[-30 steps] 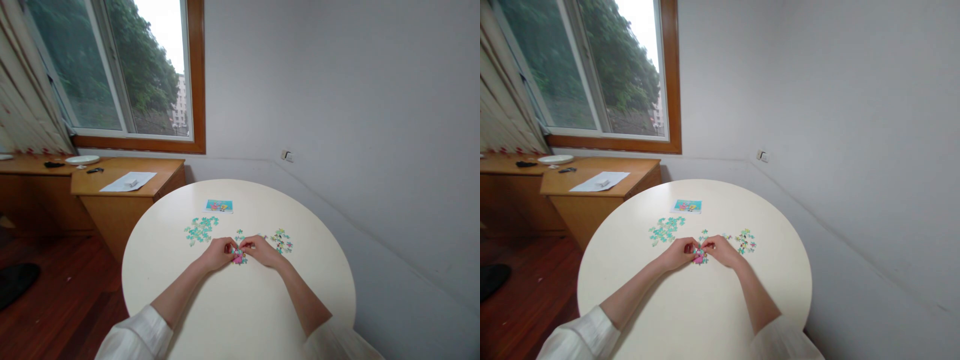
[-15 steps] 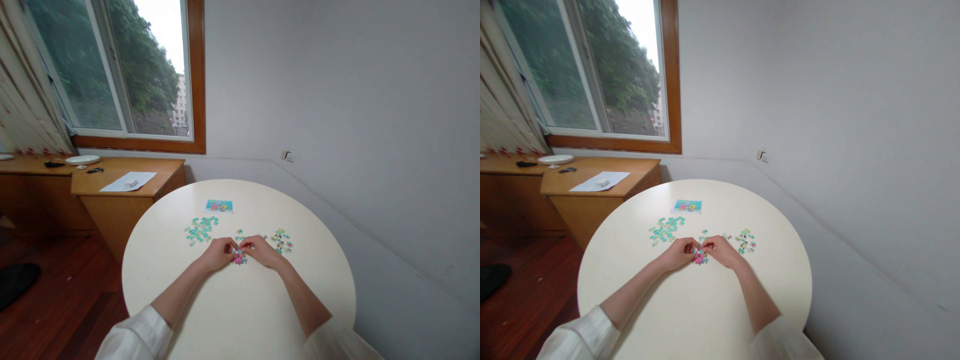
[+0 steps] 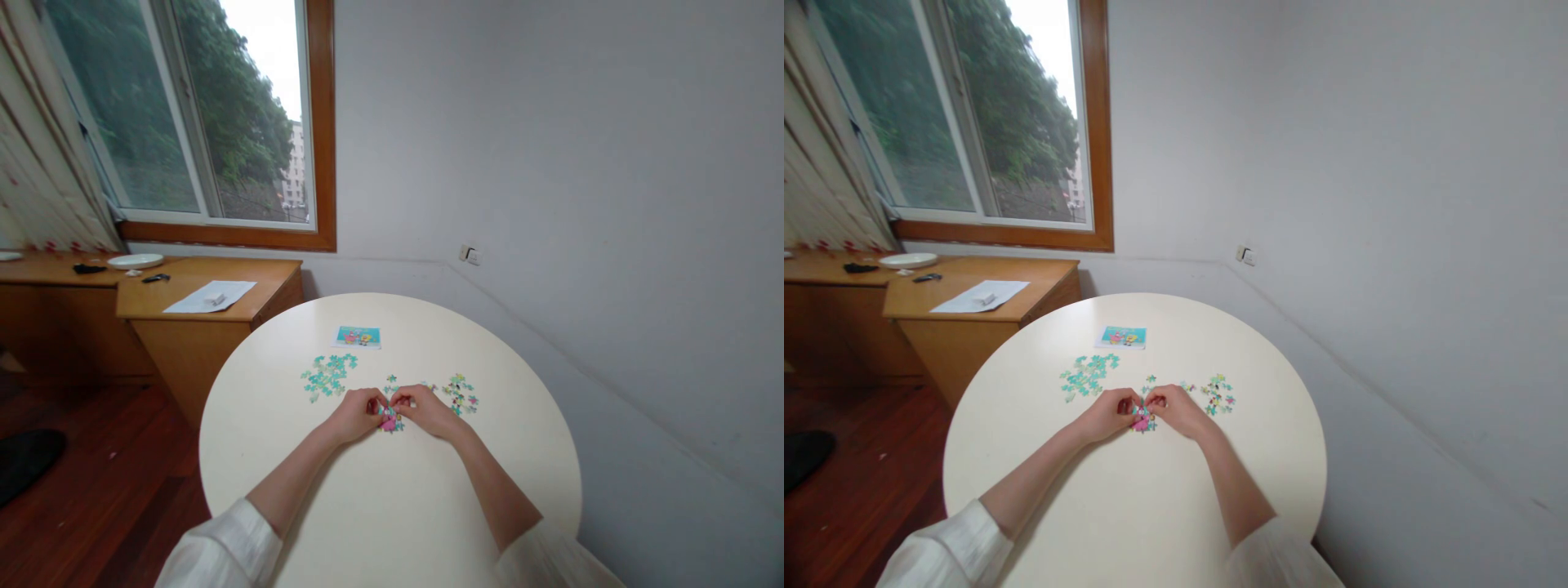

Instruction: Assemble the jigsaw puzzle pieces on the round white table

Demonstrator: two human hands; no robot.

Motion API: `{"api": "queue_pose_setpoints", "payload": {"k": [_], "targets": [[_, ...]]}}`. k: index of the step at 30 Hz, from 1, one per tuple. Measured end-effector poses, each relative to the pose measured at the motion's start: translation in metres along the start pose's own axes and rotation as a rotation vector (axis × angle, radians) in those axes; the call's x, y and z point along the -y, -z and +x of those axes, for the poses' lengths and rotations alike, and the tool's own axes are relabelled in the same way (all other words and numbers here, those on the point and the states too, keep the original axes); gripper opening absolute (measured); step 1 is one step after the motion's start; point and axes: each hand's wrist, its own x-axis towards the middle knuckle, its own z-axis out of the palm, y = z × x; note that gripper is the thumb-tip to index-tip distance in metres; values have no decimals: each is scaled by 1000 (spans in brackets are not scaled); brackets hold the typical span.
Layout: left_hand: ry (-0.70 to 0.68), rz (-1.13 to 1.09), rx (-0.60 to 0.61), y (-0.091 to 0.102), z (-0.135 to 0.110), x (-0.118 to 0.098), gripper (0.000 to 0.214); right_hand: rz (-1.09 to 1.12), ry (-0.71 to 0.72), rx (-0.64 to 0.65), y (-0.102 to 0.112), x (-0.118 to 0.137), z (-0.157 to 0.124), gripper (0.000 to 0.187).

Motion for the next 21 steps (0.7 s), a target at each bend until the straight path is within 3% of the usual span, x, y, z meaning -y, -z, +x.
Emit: {"api": "queue_pose_setpoints", "payload": {"k": [21], "targets": [[18,1,2,1,0,-3,16,-46,-58,-47,2,7,0,14]]}}
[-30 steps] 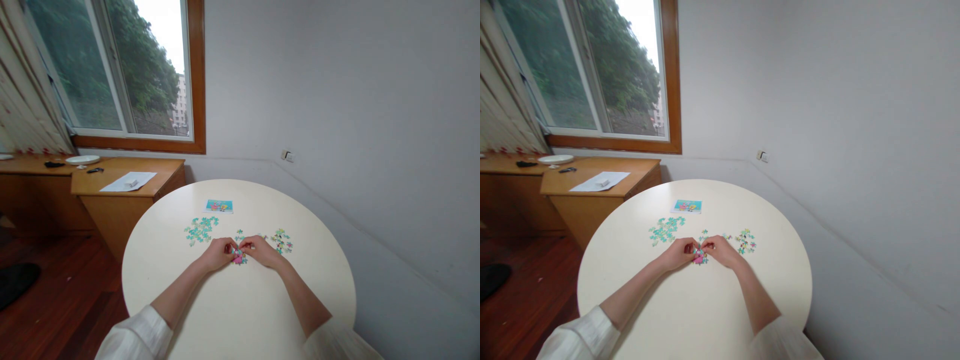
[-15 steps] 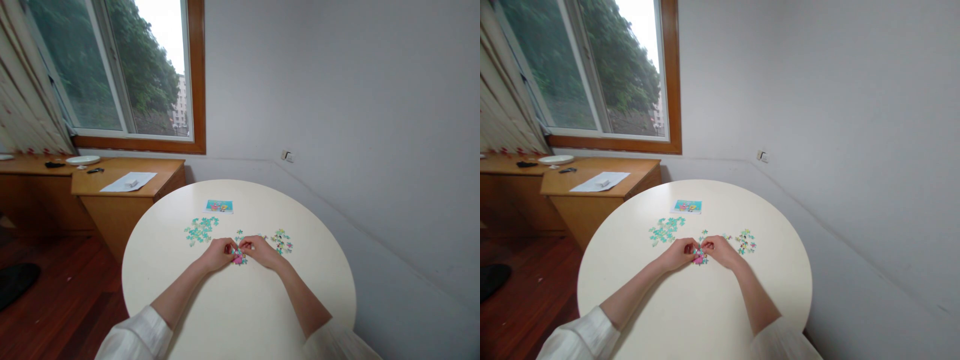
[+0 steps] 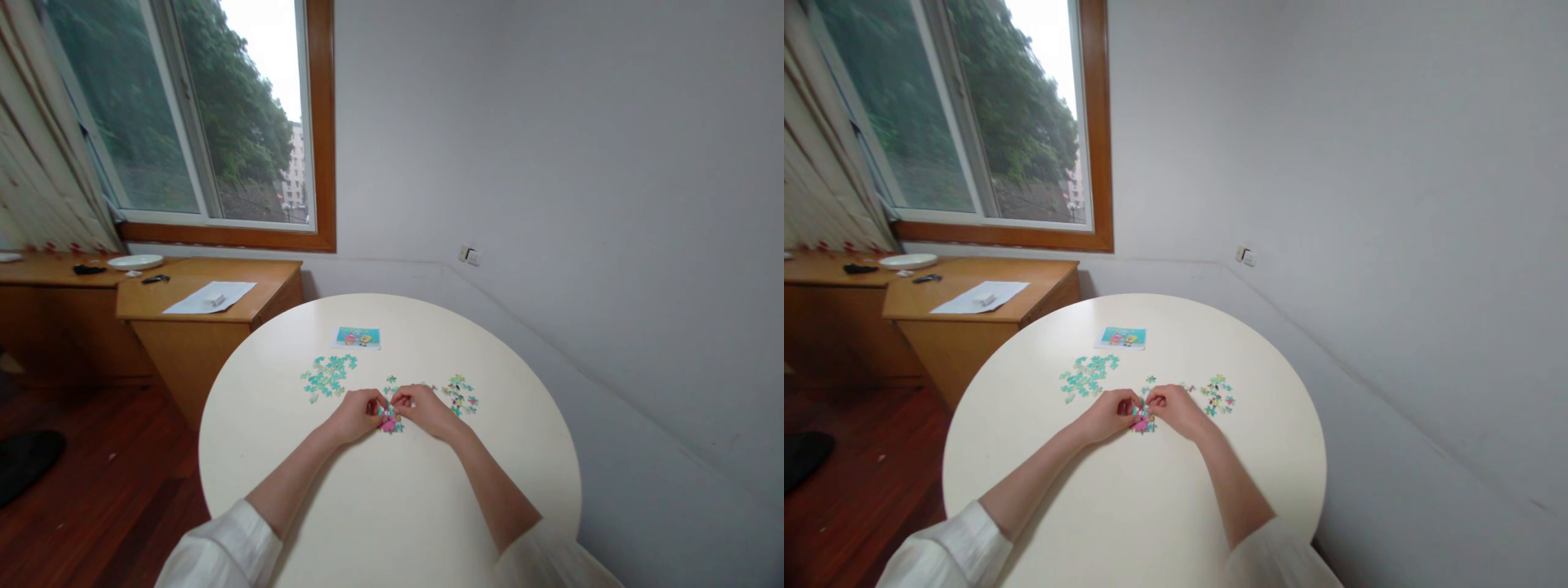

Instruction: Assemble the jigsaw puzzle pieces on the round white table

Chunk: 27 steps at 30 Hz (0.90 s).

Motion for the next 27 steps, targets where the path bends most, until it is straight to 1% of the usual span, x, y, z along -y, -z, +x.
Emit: {"api": "queue_pose_setpoints", "payload": {"k": [8,16,20,22,27], "targets": [[-7,-3,-2,0,1,0,15,-104,22,-17,-2,-4,2,13],[-11,7,3,1,0,0,15,-107,26,-12,-2,-5,2,13],[-3,10,-3,1,0,-2,15,-63,28,-8,-2,-4,2,12],[2,8,-2,1,-1,-3,16,-34,24,-31,-1,-3,1,11],[28,-12,-15,1,-2,-3,18,-30,36,-151,3,-5,2,13]]}}
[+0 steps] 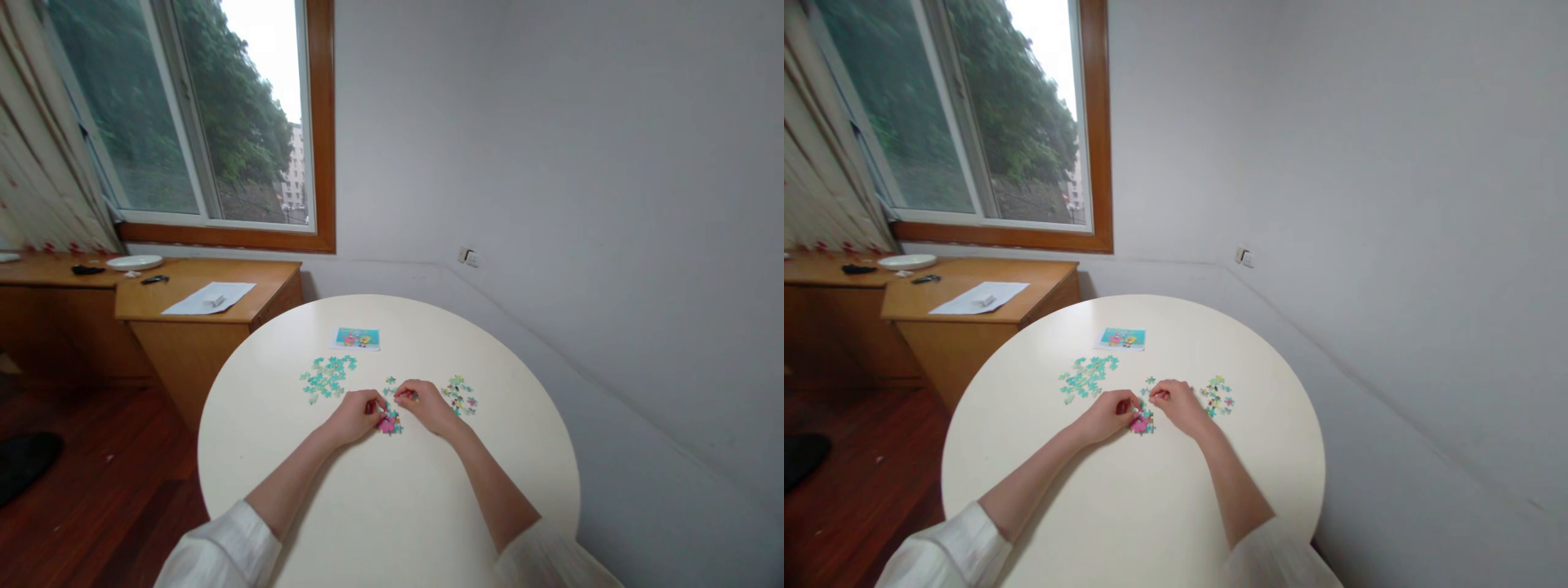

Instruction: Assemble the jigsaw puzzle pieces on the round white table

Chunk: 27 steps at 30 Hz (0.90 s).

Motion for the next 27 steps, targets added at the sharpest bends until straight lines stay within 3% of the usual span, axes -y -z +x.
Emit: {"api": "queue_pose_setpoints", "payload": {"k": [16,27], "targets": [[-29,-13,-9,-4,3,8,18,-201,-53,-167,6,-14,5,23],[-27,-17,-8,-3,2,7,19,-357,-147,-183,12,-16,5,24]]}}
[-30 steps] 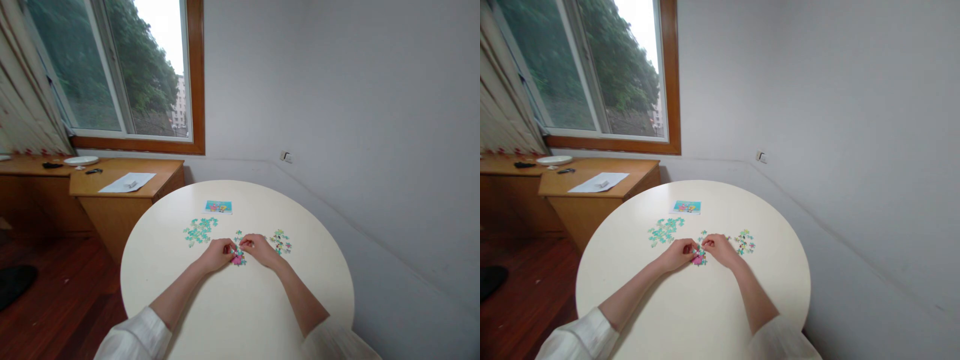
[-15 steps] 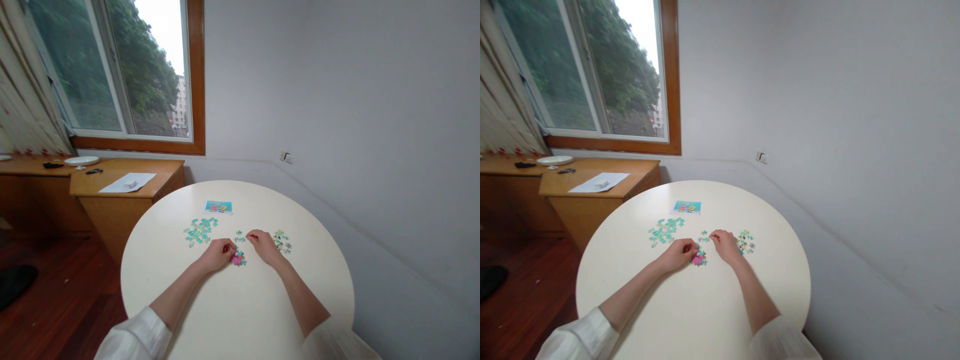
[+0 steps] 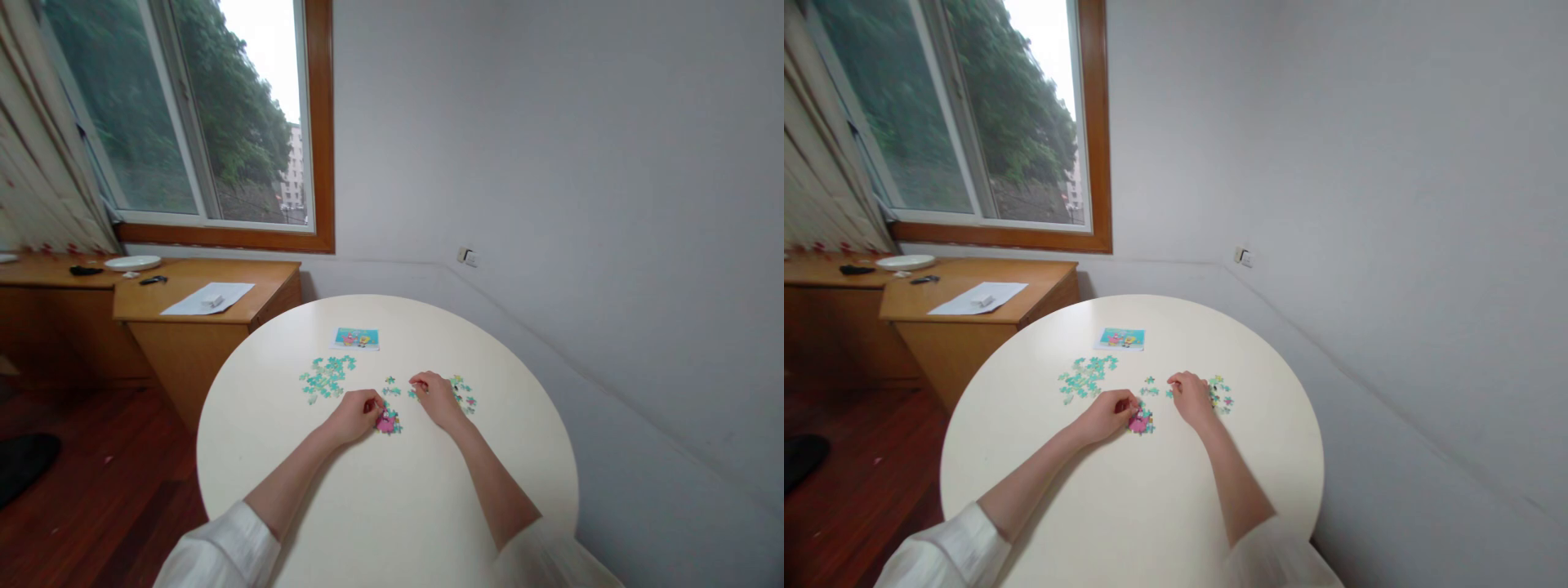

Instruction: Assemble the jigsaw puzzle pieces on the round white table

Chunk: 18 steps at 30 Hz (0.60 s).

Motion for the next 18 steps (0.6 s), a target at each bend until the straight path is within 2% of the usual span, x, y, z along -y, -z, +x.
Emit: {"api": "queue_pose_setpoints", "payload": {"k": [10,18], "targets": [[-6,16,-1,0,0,1,18,-158,-74,64,4,-5,-1,19],[-6,9,-3,1,0,1,18,-173,-108,73,4,-2,-2,21]]}}
